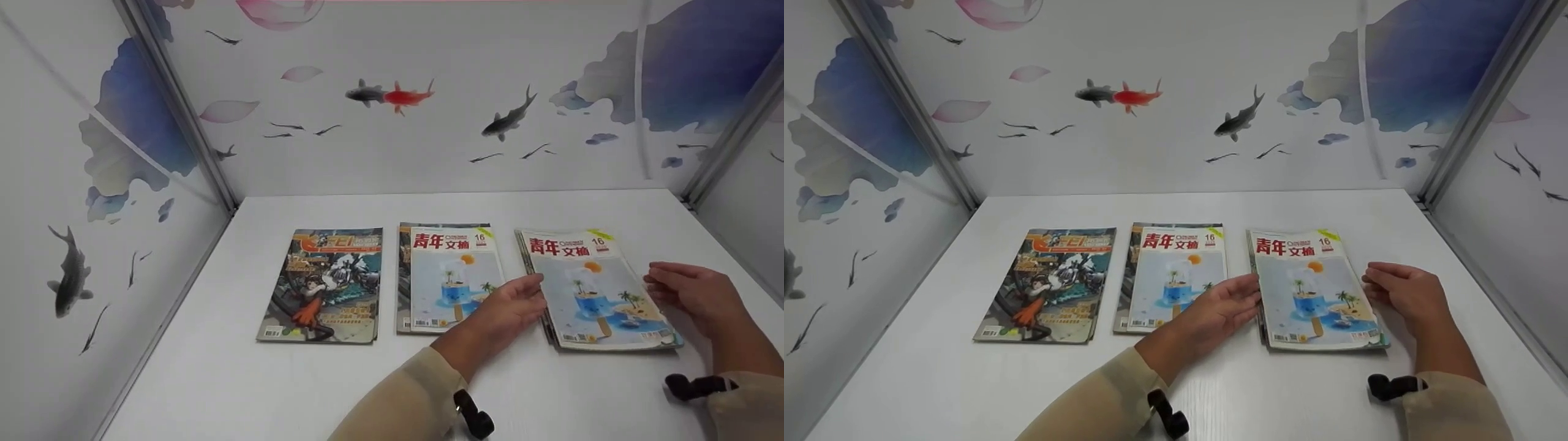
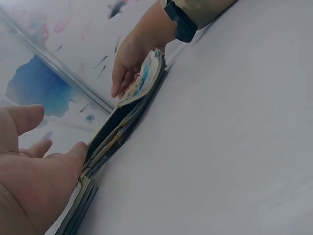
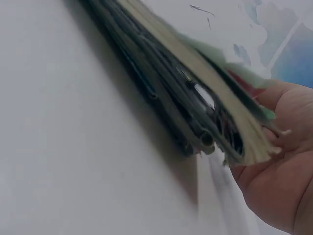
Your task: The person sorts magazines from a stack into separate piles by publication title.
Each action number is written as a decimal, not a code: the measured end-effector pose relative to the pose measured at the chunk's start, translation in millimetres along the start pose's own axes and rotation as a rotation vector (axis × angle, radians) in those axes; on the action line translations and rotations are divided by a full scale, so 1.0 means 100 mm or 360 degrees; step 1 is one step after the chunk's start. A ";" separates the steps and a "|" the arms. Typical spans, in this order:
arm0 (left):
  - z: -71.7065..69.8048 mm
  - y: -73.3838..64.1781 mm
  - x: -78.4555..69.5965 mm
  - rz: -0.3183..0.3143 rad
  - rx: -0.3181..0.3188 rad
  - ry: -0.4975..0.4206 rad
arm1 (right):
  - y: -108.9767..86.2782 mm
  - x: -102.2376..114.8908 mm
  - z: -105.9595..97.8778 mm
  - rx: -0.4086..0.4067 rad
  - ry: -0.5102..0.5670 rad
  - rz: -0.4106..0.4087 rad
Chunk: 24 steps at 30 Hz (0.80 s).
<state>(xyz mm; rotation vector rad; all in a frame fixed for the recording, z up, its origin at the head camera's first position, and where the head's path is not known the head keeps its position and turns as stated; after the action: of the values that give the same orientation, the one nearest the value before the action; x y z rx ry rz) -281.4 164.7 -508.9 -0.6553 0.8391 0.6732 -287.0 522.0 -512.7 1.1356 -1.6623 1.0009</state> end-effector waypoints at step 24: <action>-0.70 -0.19 -0.54 0.0228 -0.0271 0.0118 | -0.23 0.87 1.25 0.0367 -0.0136 -0.0243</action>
<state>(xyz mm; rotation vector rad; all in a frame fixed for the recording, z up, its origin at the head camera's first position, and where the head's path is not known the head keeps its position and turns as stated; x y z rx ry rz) -324.1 86.5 -494.9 -0.7822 0.9097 0.8609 -309.5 377.1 -465.5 1.4531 -1.5275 1.0780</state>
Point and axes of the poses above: each hand's wrist, its own y-axis towards the middle knuckle, its own z-axis out of the palm, x = y × z, the point moved 4 cm from there along y, towards the middle knuckle, and after that the axes turned 5 degrees about -z, right-handed, at the moved point
